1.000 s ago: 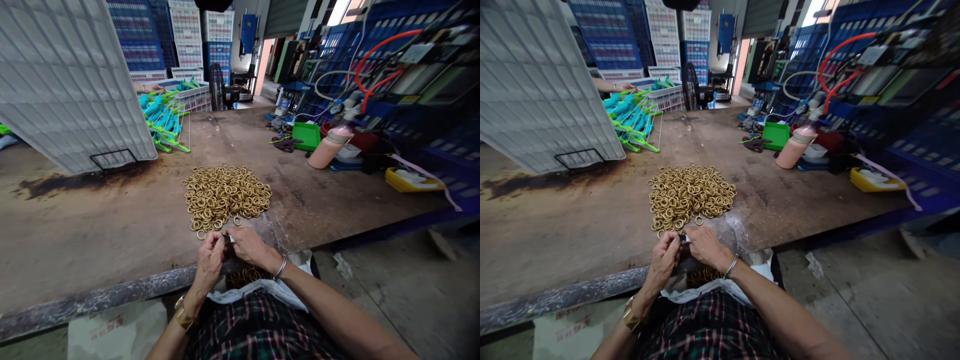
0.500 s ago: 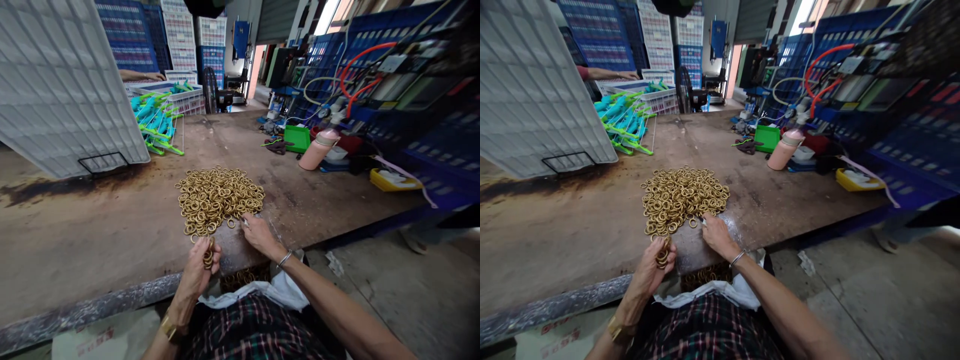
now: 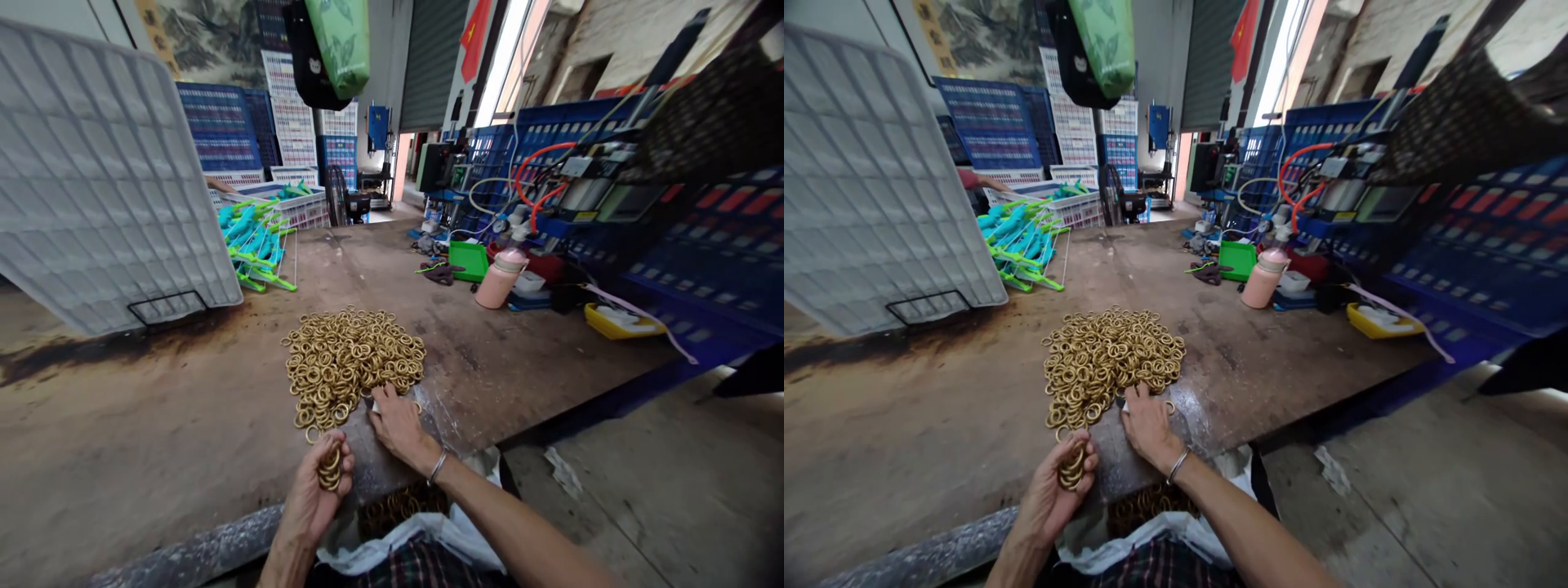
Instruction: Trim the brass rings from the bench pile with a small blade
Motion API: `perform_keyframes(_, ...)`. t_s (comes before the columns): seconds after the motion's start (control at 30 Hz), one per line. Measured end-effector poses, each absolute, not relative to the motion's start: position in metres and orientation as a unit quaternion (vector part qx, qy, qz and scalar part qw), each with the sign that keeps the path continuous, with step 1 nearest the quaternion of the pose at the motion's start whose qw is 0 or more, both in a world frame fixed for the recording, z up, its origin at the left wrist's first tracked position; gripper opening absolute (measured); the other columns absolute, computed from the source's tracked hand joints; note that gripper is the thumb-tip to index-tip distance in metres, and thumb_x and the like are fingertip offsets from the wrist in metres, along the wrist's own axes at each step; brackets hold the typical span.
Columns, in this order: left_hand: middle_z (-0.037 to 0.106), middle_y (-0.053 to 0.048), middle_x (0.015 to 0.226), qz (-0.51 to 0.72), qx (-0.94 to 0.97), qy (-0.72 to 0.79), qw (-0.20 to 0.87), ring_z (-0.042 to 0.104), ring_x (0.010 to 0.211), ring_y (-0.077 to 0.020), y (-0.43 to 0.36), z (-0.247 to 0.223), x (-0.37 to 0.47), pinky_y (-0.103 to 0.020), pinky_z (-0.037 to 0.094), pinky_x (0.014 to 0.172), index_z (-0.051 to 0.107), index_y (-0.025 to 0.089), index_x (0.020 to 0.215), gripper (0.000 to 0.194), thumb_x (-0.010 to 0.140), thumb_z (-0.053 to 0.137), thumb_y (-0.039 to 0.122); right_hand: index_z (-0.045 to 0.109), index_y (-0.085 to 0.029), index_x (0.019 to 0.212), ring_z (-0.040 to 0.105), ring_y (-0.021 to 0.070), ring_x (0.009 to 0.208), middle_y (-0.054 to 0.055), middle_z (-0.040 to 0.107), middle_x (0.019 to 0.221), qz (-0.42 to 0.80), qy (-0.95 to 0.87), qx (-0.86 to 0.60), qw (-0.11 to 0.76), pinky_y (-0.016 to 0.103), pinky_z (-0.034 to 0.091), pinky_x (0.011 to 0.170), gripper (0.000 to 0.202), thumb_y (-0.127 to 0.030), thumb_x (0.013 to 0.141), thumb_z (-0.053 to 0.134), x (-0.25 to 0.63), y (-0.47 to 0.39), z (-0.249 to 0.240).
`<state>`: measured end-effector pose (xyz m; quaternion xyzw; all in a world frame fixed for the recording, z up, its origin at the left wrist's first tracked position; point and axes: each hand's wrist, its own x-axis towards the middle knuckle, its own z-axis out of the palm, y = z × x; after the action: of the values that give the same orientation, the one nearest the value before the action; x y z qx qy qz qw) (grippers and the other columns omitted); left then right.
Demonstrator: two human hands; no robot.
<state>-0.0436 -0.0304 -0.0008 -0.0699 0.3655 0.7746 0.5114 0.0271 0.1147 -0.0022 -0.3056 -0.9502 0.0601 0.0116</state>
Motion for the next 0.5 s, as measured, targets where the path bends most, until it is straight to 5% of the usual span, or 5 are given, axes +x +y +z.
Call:
perform_keyframes(0.27, 0.062, -0.004, 0.072, 0.762, -0.092, 0.365, 0.527, 0.059, 0.056, -0.0098, -0.03, -0.001, -0.043, -0.014, 0.041, 0.039, 0.056, 0.013, 0.074, 0.012, 0.067, 0.066, 0.015, 0.047, -0.022, 0.111, 0.059, 0.0187, 0.079, 0.009, 0.052, 0.107, 0.055, -0.957, -0.283, -0.019, 0.028, 0.041, 0.062, 0.03, -0.013, 0.084, 0.037, 0.034, 0.116, 0.0)
perform_keyframes(0.5, 0.053, 0.005, 0.058, 0.754, 0.013, 0.488, 0.439, 0.045, 0.042, -0.0031, -0.02, 0.001, -0.036, -0.011, 0.027, 0.034, 0.055, 0.015, 0.078, 0.03, 0.059, 0.074, 0.03, 0.055, -0.016, 0.091, 0.054, 0.0152, 0.082, 0.005, 0.059, 0.087, 0.258, -0.938, -0.195, 0.125, 0.025, 0.038, 0.074, 0.018, -0.014, 0.085, 0.039, 0.04, 0.124, 0.001)
